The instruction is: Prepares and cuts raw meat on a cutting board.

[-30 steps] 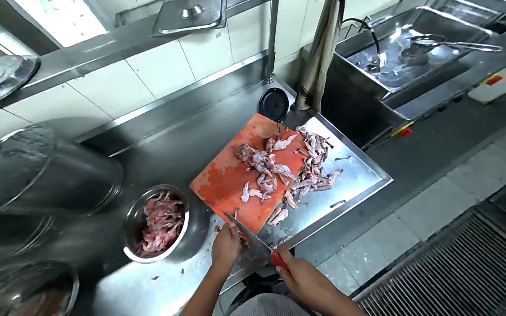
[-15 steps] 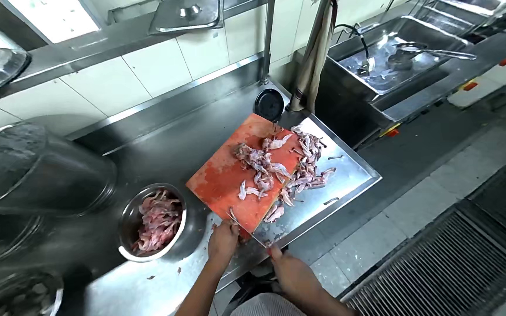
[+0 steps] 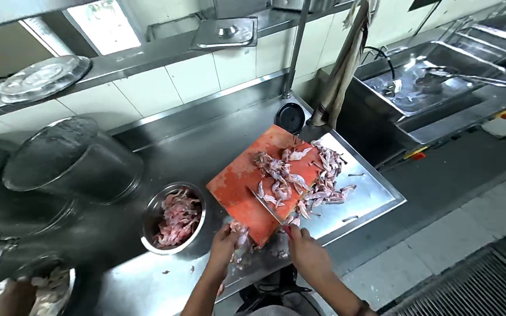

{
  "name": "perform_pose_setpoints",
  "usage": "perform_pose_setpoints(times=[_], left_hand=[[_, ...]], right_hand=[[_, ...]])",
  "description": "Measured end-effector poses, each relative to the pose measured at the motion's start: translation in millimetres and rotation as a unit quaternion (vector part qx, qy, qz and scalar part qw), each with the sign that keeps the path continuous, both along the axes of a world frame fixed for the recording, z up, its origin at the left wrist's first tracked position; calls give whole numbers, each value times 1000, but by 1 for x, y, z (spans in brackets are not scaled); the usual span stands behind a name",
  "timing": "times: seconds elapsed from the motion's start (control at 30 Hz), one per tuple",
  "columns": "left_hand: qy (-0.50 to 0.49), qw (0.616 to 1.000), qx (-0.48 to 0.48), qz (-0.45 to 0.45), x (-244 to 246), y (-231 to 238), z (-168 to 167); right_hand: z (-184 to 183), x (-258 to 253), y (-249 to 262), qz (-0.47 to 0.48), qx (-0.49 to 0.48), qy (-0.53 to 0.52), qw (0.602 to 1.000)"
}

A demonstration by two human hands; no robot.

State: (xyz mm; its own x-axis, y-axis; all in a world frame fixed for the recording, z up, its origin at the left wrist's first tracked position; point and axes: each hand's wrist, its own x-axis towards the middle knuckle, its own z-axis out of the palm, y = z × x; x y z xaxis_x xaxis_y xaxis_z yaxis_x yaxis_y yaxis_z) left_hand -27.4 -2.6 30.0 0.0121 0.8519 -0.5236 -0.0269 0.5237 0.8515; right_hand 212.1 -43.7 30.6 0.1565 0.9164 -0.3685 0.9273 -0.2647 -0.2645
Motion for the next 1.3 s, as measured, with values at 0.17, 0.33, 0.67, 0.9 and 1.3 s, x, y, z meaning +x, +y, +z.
perform_pose_setpoints(times=[0.17, 0.33, 0.67, 0.9, 1.3], left_hand=[[-11, 999, 33, 23, 15, 6, 5], [42, 996, 72, 7, 24, 3, -2], [-7, 986, 166, 16, 34, 6, -3], [208, 953, 220, 32, 42, 3, -1], [425, 785, 297, -339, 67, 28, -2]], right_hand=[[-12, -22, 49, 41, 84, 4, 996], [28, -38, 47, 134, 75, 161, 975], [8, -40, 44, 184, -76, 220, 955], [54, -47, 46, 169, -76, 27, 982], [89, -30, 63, 271, -103, -42, 956]])
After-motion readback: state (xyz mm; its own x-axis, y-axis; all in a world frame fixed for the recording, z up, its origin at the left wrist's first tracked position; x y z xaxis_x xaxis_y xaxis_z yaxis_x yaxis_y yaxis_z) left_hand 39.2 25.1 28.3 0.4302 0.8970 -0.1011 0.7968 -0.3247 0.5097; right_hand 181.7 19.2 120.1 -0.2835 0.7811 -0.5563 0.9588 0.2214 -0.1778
